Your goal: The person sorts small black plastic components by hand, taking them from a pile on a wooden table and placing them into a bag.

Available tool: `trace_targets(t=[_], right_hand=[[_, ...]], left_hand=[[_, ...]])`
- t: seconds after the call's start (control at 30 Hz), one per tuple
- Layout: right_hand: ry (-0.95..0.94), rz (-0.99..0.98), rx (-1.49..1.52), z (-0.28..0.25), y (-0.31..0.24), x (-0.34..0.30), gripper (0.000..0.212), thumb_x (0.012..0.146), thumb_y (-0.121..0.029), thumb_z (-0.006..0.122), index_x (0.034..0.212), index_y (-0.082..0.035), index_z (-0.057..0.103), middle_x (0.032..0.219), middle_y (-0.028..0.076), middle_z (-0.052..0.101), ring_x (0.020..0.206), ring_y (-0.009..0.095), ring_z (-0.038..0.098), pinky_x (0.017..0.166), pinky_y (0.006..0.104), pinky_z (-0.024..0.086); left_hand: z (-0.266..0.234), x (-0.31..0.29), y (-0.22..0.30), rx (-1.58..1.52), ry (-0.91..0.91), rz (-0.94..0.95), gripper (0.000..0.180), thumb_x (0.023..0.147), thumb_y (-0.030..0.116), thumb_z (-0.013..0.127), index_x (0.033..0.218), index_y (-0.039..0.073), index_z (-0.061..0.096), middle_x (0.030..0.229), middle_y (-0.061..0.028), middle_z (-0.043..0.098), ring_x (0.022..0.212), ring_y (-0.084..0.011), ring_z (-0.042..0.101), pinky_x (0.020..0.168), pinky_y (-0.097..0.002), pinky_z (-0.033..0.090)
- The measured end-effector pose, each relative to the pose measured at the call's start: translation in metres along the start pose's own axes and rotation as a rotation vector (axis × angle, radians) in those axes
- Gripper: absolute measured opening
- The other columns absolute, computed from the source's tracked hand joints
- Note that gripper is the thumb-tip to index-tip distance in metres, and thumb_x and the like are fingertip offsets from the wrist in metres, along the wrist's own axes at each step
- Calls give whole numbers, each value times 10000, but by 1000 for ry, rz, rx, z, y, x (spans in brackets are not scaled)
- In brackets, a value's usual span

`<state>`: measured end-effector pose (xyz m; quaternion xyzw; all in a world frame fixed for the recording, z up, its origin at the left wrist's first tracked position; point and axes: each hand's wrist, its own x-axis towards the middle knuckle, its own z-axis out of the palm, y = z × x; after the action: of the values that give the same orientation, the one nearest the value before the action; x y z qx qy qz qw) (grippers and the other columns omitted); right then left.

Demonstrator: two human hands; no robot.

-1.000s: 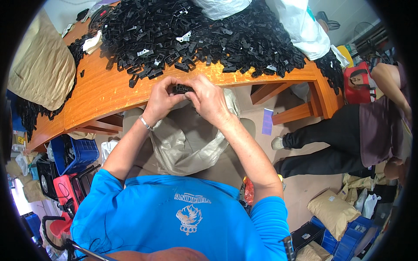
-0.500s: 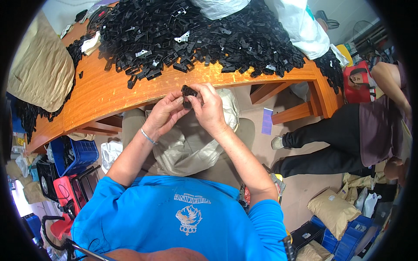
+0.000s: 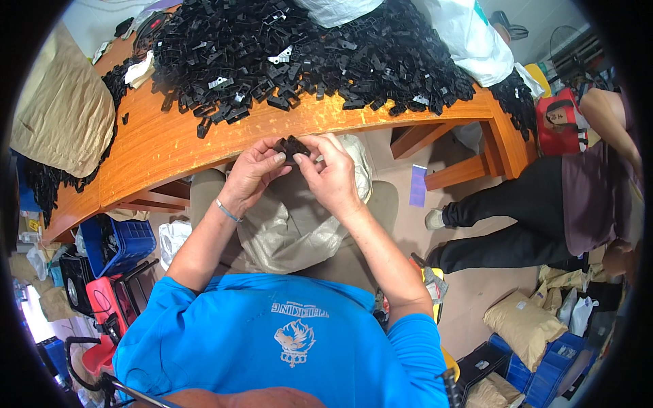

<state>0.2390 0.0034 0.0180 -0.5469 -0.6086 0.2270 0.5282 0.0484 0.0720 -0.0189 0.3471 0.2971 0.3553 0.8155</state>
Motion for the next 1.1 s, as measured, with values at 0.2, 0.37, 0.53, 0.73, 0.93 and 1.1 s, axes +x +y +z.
trace_targets(t=[0.2,0.37,0.53,0.73,0.93,1.1], right_hand=[[-31,-26,-33,0,2,-5,312,887,36,785,1191,1,722,1027,72,659,846,138,649,678,270,568],[-46,-30,-51,2,11,-14,311,888,48,771,1191,-9,726,1011,77,647,855,162,662,695,286,570],[-58,-84,-94,10,13,-29,365,832,99,779,1167,-26,709,1028,129,658,795,233,704,688,344,586],[-156,197,19,25,33,-54,348,790,-25,888,1073,-33,686,951,92,623,721,221,616,660,349,532],[-361,360,-14,4,75,-27,291,843,-153,862,1083,-61,726,949,110,675,848,271,700,751,389,574],[31,-107,-644,-53,74,58,236,904,-68,753,1138,-45,734,1085,147,658,999,342,695,855,455,580]], left_hand=[[6,-4,-2,45,-58,56,369,986,45,740,1330,22,609,1253,-74,711,1112,-143,700,962,-290,596],[8,-8,-9,37,-50,62,403,985,11,723,1364,-12,589,1258,-93,710,1131,-157,692,983,-305,579],[20,-18,-22,155,3,188,419,1000,28,710,1393,-36,581,1259,-93,706,1109,-138,681,975,-294,571],[0,-24,-53,533,104,184,276,1034,45,629,1298,-19,678,1199,-53,725,1005,-84,661,889,-247,543],[-31,-24,-74,770,21,69,222,1020,83,683,1231,17,705,1171,-54,743,1038,-171,710,908,-302,567],[-1,-8,-12,1313,25,679,282,908,-12,720,1188,18,704,1261,-148,695,1131,-350,679,932,-389,569]])
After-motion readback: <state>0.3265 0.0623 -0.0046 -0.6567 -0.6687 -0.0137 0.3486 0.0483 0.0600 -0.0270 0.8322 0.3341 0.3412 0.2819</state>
